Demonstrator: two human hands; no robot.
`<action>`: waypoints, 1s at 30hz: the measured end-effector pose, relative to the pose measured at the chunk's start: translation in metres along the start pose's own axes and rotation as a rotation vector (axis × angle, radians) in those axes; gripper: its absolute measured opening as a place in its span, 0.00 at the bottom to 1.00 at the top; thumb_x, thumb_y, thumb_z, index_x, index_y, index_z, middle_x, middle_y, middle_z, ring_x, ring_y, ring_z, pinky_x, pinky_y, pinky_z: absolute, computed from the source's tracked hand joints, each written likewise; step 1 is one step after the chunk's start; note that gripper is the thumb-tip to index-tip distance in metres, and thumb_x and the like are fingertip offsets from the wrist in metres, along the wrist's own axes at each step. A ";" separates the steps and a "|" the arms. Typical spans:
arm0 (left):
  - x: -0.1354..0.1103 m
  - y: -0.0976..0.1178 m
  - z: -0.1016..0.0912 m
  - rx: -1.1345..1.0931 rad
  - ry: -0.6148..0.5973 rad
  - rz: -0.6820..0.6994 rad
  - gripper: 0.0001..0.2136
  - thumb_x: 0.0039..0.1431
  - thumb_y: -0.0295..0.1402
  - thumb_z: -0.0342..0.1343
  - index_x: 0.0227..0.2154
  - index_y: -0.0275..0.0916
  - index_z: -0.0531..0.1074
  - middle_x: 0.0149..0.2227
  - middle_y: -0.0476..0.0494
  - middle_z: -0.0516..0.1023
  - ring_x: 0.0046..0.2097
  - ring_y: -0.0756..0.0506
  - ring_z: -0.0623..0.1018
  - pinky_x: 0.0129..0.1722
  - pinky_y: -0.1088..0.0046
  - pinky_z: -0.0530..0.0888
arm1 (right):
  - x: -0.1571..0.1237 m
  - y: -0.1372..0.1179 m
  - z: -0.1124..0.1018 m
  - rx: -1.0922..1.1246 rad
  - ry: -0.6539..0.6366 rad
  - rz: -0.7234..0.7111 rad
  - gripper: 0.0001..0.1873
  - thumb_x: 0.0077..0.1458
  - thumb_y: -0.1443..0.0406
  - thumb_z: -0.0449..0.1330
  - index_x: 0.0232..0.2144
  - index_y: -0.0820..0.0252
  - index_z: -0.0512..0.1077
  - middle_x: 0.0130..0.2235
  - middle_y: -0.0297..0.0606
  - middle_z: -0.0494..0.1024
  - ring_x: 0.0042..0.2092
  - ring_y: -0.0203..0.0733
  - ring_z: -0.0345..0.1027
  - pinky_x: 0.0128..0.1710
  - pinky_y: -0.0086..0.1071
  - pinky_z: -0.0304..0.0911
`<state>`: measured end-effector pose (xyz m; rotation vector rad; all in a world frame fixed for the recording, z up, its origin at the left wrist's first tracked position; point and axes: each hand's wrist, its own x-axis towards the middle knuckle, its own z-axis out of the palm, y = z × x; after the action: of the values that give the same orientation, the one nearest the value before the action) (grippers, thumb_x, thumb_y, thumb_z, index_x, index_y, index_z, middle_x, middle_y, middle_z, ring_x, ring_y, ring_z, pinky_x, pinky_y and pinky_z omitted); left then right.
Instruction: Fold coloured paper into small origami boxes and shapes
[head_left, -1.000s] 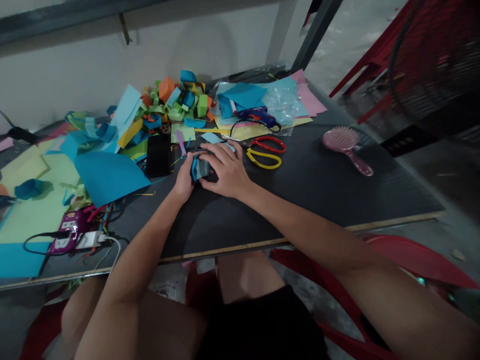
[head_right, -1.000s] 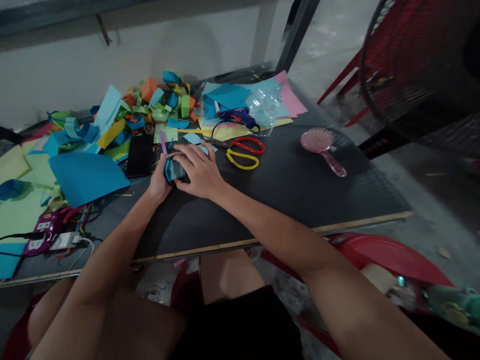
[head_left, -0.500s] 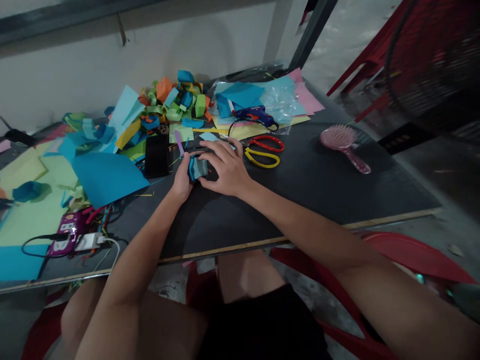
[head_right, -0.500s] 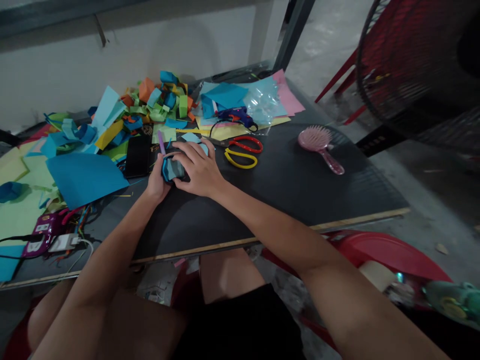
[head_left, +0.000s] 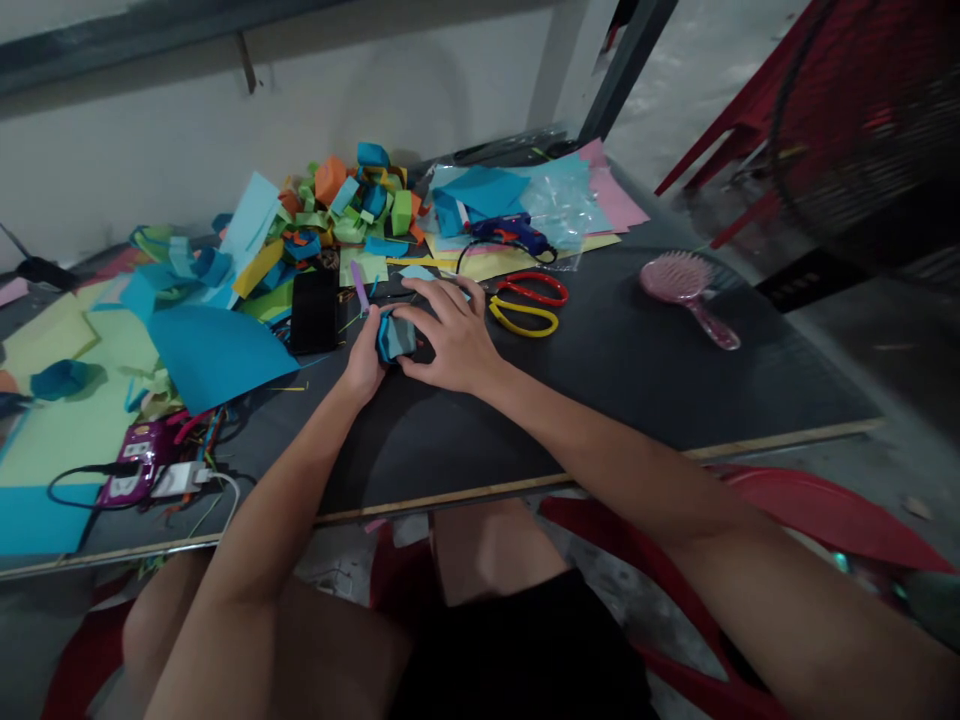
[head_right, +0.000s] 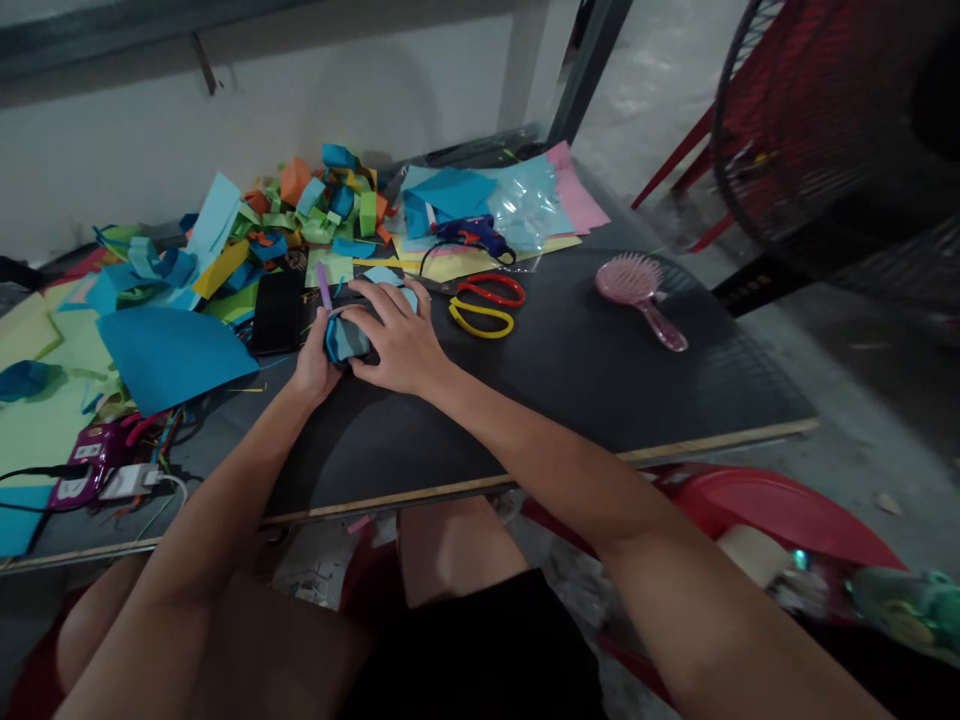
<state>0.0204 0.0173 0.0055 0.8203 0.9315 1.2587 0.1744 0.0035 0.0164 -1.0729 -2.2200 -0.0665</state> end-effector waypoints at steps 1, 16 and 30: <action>0.000 0.000 0.000 0.007 -0.010 -0.001 0.18 0.68 0.46 0.49 0.40 0.37 0.78 0.37 0.42 0.83 0.49 0.40 0.82 0.51 0.65 0.78 | 0.000 0.000 0.000 0.000 -0.005 -0.001 0.26 0.54 0.57 0.61 0.55 0.56 0.70 0.67 0.46 0.62 0.65 0.61 0.54 0.66 0.58 0.39; 0.004 -0.003 -0.006 -0.048 -0.028 -0.027 0.17 0.67 0.45 0.51 0.39 0.37 0.78 0.39 0.41 0.83 0.52 0.39 0.80 0.54 0.62 0.76 | 0.002 -0.005 0.005 0.060 -0.015 0.030 0.27 0.52 0.58 0.61 0.54 0.58 0.68 0.66 0.47 0.64 0.64 0.59 0.57 0.66 0.55 0.39; 0.007 -0.004 -0.005 -0.024 -0.036 0.000 0.16 0.69 0.42 0.48 0.39 0.37 0.78 0.40 0.43 0.83 0.54 0.41 0.79 0.58 0.64 0.73 | 0.002 -0.002 0.007 0.058 0.008 0.019 0.26 0.52 0.58 0.61 0.53 0.58 0.70 0.64 0.46 0.66 0.63 0.56 0.59 0.67 0.54 0.39</action>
<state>0.0179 0.0236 -0.0004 0.8216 0.8860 1.2492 0.1686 0.0061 0.0127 -1.0602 -2.1910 0.0026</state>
